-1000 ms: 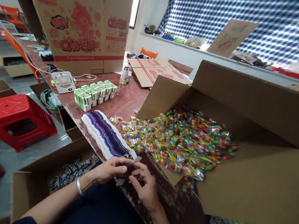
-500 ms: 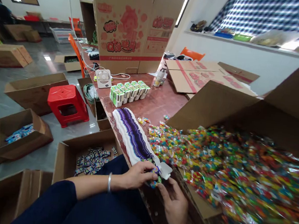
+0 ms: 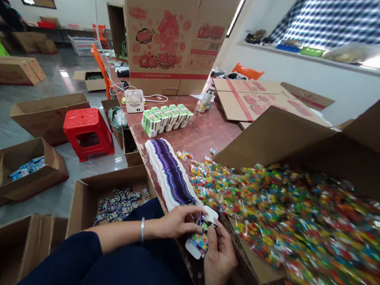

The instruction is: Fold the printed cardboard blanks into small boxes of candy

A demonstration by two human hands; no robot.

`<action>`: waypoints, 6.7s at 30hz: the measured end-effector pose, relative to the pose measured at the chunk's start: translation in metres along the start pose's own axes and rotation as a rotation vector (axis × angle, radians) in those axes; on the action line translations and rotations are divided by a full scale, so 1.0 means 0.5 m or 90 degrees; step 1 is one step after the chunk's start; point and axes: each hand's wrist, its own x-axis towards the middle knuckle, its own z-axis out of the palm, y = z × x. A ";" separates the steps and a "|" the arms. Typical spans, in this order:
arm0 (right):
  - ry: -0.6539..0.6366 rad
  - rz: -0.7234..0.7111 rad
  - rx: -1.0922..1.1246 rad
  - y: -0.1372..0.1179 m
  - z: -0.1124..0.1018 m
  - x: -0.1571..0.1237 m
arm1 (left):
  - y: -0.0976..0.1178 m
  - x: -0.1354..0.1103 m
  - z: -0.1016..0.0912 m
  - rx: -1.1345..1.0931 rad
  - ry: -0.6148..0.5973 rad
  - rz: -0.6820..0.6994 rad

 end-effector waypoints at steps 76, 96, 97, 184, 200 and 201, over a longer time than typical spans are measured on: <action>-0.304 0.177 0.174 -0.061 -0.061 0.030 | 0.028 -0.035 -0.019 0.153 -0.096 -0.010; -0.322 0.007 0.071 -0.091 -0.061 -0.006 | 0.032 -0.036 -0.014 0.078 -0.037 -0.025; -0.309 0.018 0.079 -0.085 -0.056 -0.012 | 0.029 -0.034 -0.017 0.069 -0.029 -0.031; -0.200 0.094 0.140 -0.104 -0.041 0.030 | 0.019 -0.044 0.004 0.076 0.003 0.081; -0.236 -0.079 0.062 -0.096 -0.035 -0.004 | 0.030 -0.054 -0.025 0.074 -0.026 0.046; -0.258 -0.081 0.063 -0.091 -0.035 -0.009 | 0.034 -0.060 -0.038 0.090 -0.027 0.041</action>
